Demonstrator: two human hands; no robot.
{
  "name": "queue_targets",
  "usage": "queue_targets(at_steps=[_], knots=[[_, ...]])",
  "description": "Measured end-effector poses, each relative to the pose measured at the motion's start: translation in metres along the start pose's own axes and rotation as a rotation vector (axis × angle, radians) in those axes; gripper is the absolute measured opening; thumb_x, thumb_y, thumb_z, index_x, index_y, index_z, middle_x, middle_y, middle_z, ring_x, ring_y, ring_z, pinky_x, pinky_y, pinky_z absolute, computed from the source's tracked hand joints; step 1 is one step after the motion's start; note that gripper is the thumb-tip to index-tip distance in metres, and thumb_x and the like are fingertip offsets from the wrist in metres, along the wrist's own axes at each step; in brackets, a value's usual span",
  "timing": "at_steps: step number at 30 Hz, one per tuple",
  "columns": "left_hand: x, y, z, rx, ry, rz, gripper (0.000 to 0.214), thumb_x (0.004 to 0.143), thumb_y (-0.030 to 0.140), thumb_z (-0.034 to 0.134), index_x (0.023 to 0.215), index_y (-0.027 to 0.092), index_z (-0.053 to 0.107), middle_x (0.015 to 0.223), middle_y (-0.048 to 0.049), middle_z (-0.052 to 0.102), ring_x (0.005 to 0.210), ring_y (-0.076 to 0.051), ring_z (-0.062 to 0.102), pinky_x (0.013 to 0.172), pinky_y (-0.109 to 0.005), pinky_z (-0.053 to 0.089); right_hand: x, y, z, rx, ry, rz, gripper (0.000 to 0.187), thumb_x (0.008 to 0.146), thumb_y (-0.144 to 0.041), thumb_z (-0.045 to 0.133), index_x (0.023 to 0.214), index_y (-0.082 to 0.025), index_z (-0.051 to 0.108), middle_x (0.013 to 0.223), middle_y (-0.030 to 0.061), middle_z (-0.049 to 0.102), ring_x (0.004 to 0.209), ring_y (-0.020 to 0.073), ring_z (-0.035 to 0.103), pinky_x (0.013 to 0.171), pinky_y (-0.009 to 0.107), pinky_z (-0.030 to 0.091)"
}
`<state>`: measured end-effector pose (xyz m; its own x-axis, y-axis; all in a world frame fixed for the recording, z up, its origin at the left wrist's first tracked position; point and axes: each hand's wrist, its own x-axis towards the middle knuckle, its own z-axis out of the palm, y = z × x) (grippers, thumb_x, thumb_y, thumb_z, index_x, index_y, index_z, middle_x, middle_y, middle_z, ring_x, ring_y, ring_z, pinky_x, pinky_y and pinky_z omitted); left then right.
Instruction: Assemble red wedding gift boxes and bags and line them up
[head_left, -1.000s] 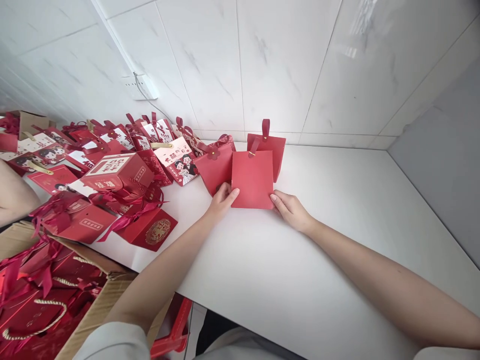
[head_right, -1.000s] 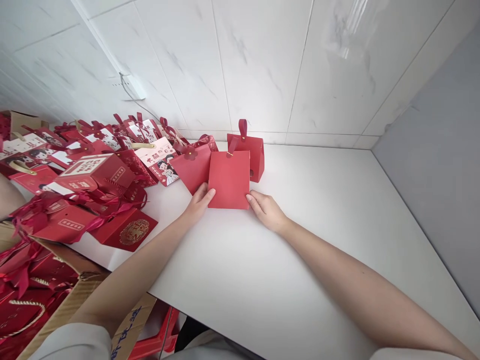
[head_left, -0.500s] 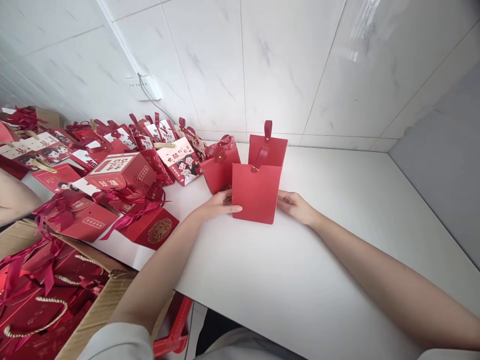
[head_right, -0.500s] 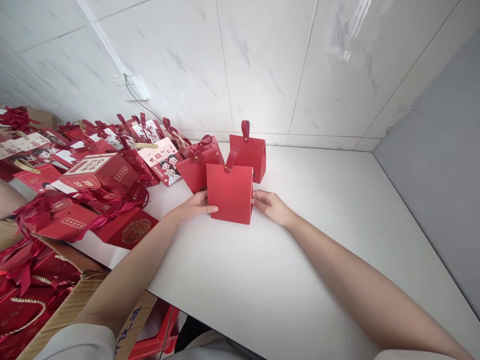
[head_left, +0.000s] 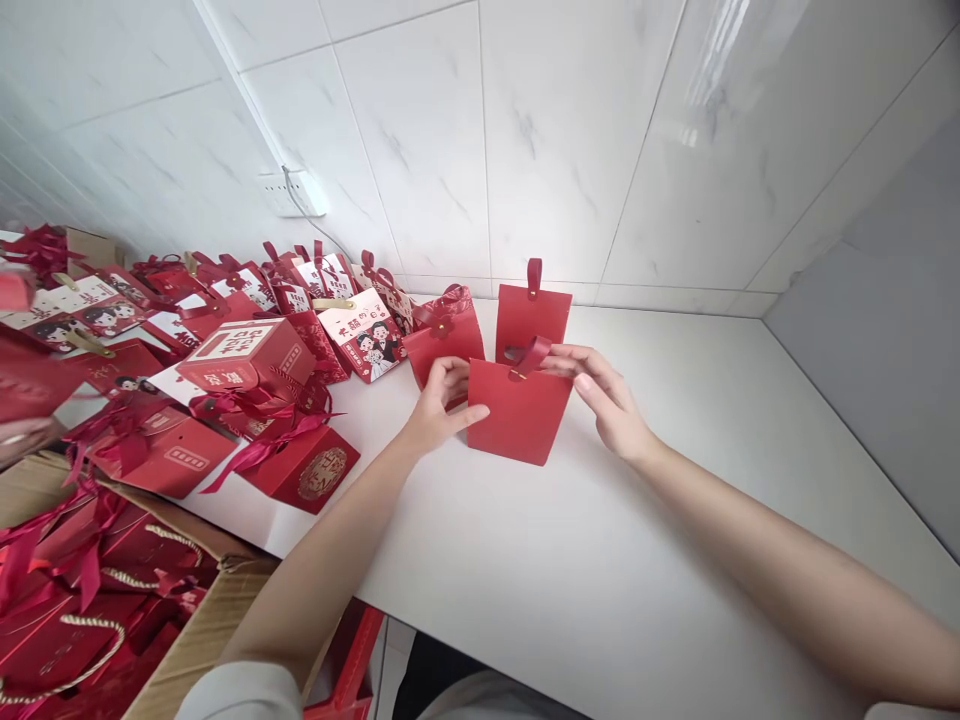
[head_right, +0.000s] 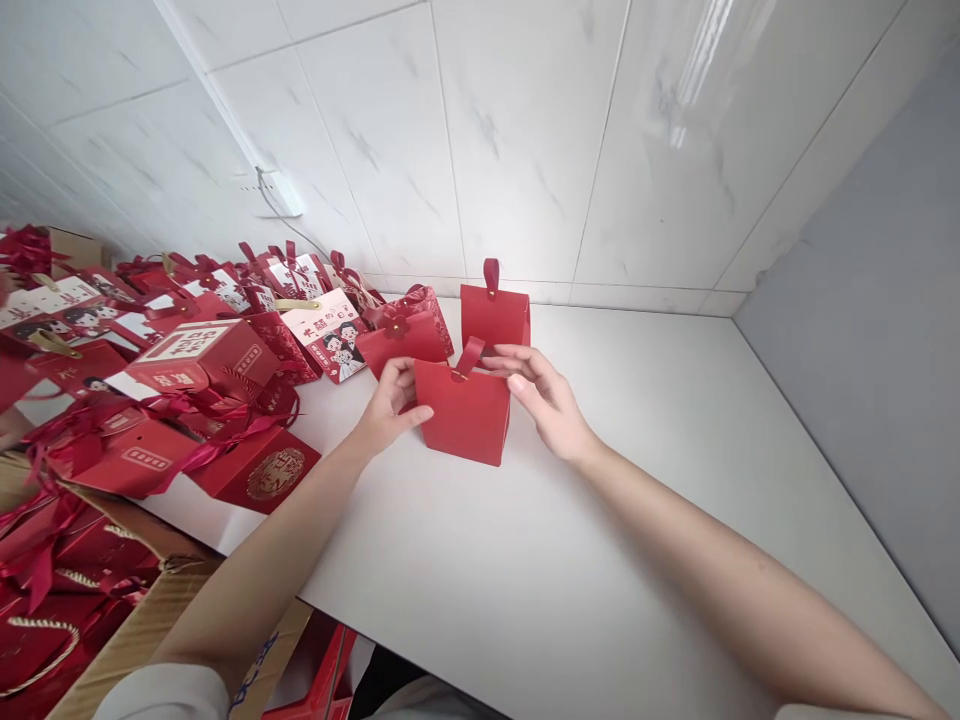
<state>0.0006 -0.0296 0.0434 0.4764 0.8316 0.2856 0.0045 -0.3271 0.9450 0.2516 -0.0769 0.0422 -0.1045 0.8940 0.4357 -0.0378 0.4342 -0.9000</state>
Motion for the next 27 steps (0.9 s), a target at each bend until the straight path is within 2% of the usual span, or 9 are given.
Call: queue_targets(at_steps=[3,6,8,10,14,17,20,24,27], knots=[[0.006,0.022,0.015,0.029,0.102,0.108,0.063,0.072,0.032,0.079,0.126,0.024,0.047,0.122,-0.0095,0.064,0.105,-0.021,0.064,0.087,-0.033,0.051,0.014,-0.029,0.009,-0.127,0.005,0.009,0.038,0.085,-0.048,0.067,0.114,-0.025,0.065,0.109,0.0061,0.072,0.104,0.0236,0.066,0.097,0.041,0.049],[0.012,0.036,0.026,0.134,0.130,0.082,0.038,0.070,0.035,0.080,0.102,0.018,0.067,0.102,-0.0075,0.071,0.092,-0.021,0.067,0.079,-0.031,0.052,0.030,-0.049,0.014,-0.257,-0.032,-0.014,0.025,0.082,-0.046,0.069,0.086,-0.022,0.073,0.088,0.0044,0.074,0.085,0.0213,0.069,0.084,0.036,0.054],[0.013,0.039,0.030,0.150,0.147,0.044,0.029,0.070,0.037,0.079,0.089,0.017,0.072,0.091,-0.0065,0.072,0.087,-0.021,0.067,0.077,-0.032,0.052,0.038,-0.057,0.015,-0.267,-0.105,-0.007,0.026,0.081,-0.047,0.069,0.087,-0.021,0.074,0.088,0.0043,0.075,0.081,0.0204,0.069,0.079,0.035,0.055],[0.013,0.039,0.032,0.137,0.153,0.017,0.027,0.071,0.037,0.079,0.089,0.017,0.074,0.088,-0.0065,0.073,0.086,-0.021,0.067,0.078,-0.033,0.052,0.042,-0.064,0.016,-0.244,-0.173,0.024,0.029,0.082,-0.047,0.069,0.096,-0.022,0.074,0.093,0.0047,0.075,0.083,0.0203,0.069,0.079,0.034,0.055],[0.009,0.038,0.033,0.152,0.145,0.075,0.021,0.072,0.035,0.078,0.083,0.018,0.075,0.085,-0.0051,0.071,0.081,-0.018,0.066,0.073,-0.030,0.052,0.040,-0.070,0.019,-0.280,-0.227,0.019,0.038,0.080,-0.042,0.072,0.114,-0.024,0.068,0.100,0.0037,0.073,0.085,0.0194,0.067,0.077,0.033,0.053],[0.007,0.039,0.033,0.161,0.137,0.123,0.016,0.072,0.032,0.078,0.081,0.019,0.076,0.085,-0.0045,0.071,0.081,-0.017,0.066,0.074,-0.030,0.053,0.037,-0.071,0.022,-0.355,-0.215,-0.035,0.021,0.082,-0.039,0.070,0.094,-0.022,0.071,0.092,0.0026,0.073,0.082,0.0185,0.066,0.074,0.031,0.051],[0.006,0.039,0.031,0.157,0.138,0.132,0.016,0.073,0.032,0.078,0.085,0.021,0.077,0.089,-0.0055,0.071,0.085,-0.018,0.066,0.078,-0.031,0.053,0.035,-0.070,0.026,-0.377,-0.160,-0.055,0.023,0.084,-0.041,0.067,0.074,-0.020,0.068,0.079,0.0015,0.070,0.080,0.0185,0.065,0.072,0.030,0.050],[0.005,0.040,0.028,0.168,0.127,0.152,0.015,0.073,0.032,0.077,0.083,0.020,0.076,0.085,-0.0052,0.071,0.081,-0.017,0.066,0.075,-0.031,0.053,0.034,-0.069,0.030,-0.372,-0.117,-0.060,0.027,0.083,-0.044,0.067,0.070,-0.020,0.065,0.072,0.0008,0.067,0.075,0.0178,0.063,0.068,0.029,0.048],[0.003,0.040,0.027,0.170,0.143,0.180,0.014,0.073,0.032,0.077,0.081,0.019,0.075,0.082,-0.0046,0.070,0.077,-0.016,0.065,0.073,-0.030,0.052,0.033,-0.071,0.030,-0.379,-0.155,-0.057,0.027,0.084,-0.043,0.065,0.071,-0.020,0.063,0.073,0.0011,0.066,0.076,0.0177,0.063,0.068,0.029,0.048]])
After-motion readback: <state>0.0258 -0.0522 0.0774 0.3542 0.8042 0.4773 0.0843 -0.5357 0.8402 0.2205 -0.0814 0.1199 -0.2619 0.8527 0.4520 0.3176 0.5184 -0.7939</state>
